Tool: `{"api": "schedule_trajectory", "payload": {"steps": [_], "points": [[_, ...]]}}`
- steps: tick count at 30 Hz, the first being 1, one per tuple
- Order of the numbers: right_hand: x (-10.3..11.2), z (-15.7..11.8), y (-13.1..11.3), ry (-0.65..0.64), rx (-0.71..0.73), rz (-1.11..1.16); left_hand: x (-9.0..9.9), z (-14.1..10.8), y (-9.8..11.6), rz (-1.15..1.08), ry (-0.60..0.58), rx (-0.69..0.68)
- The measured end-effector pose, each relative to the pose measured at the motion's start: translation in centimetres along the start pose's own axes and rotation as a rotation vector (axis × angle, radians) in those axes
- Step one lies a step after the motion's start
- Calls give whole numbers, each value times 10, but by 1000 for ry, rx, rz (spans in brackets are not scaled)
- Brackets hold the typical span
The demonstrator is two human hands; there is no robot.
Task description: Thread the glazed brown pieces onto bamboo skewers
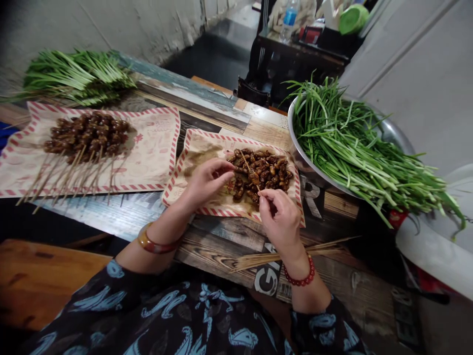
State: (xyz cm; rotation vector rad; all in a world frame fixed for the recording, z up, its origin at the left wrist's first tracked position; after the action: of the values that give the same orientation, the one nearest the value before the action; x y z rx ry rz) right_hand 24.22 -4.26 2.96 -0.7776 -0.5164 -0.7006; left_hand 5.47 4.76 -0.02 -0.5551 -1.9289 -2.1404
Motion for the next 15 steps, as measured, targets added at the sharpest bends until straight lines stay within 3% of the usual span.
{"api": "schedule_trajectory", "payload": {"steps": [5,10,15], "points": [[-1,3,-5,-11,13,10,-21,-6,7,380,-111,-201],[-1,5,-7,-18,22,14,-30,-8,3,596,-162,-235],[-2,4,-7,-8,45,17,-29,-9,4,633,-166,-177]]}}
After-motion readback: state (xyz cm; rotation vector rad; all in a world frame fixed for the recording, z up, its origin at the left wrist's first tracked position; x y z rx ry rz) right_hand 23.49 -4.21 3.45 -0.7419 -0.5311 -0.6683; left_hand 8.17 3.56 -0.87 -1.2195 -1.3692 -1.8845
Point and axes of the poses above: each hand's wrist, its own z-axis towards the middle knuckle, its own x-axis out of the back of the hand, y = z × x, the point moved 6 cm from there along z, towards the middle knuckle, and after that the axes turned 13 degrees about x, right-handed, at the moved point
